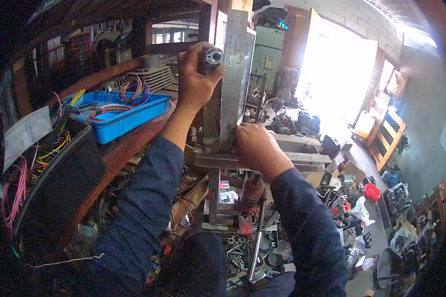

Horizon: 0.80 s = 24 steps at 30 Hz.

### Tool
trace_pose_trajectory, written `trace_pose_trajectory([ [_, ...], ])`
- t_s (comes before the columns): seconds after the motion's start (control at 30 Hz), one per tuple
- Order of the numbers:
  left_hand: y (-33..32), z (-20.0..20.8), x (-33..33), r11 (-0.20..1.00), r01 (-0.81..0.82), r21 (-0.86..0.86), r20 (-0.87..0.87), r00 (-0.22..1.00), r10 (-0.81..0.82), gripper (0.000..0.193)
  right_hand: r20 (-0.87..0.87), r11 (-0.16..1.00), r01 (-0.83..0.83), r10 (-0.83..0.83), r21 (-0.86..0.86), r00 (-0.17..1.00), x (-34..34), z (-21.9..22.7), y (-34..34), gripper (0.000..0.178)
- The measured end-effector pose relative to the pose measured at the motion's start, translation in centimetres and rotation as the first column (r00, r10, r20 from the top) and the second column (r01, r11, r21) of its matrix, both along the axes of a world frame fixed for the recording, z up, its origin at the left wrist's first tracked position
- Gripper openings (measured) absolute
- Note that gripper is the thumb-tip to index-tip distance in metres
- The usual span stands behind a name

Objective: The person operates a hydraulic press to push a metal component out of an engine part, handles a bearing, and measures a metal shaft with a ruler while sitting in a workshop.

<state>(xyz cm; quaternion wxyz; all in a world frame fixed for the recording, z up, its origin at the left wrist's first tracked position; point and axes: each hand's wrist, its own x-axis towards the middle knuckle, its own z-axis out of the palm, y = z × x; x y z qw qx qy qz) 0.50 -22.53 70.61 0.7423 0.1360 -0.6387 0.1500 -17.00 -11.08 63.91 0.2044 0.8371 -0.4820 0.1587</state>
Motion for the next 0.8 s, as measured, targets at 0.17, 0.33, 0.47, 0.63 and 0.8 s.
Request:
trace_pose_trajectory([
  [0.17,-0.4,-0.1,0.1,1.000,0.005,-0.003,0.000,1.000,-0.005,0.046,0.021,1.000,-0.024,0.024,0.006,0.999,0.3,-0.2,-0.2,0.028],
  [0.33,-0.8,0.0,0.1,0.999,0.004,-0.039,-0.005,1.000,-0.004,0.052,-0.011,0.999,-0.052,0.052,0.004,0.999,1.0,-0.6,-0.7,0.034],
  [0.47,-0.5,0.0,-0.2,0.999,0.043,-0.022,-0.037,0.998,-0.044,0.055,0.001,0.999,-0.040,0.040,0.017,0.999,1.9,-0.8,-0.8,0.032],
  [0.63,-0.8,0.1,0.3,0.998,-0.052,-0.032,-0.002,0.999,0.052,0.065,0.031,0.997,-0.068,0.067,0.041,0.997,2.6,-0.1,-0.3,0.025],
  [0.8,-0.7,0.1,0.4,0.998,-0.058,0.038,0.027,0.998,0.057,0.063,0.015,0.997,-0.051,0.051,0.057,0.999,2.3,-0.1,-0.7,0.026],
])
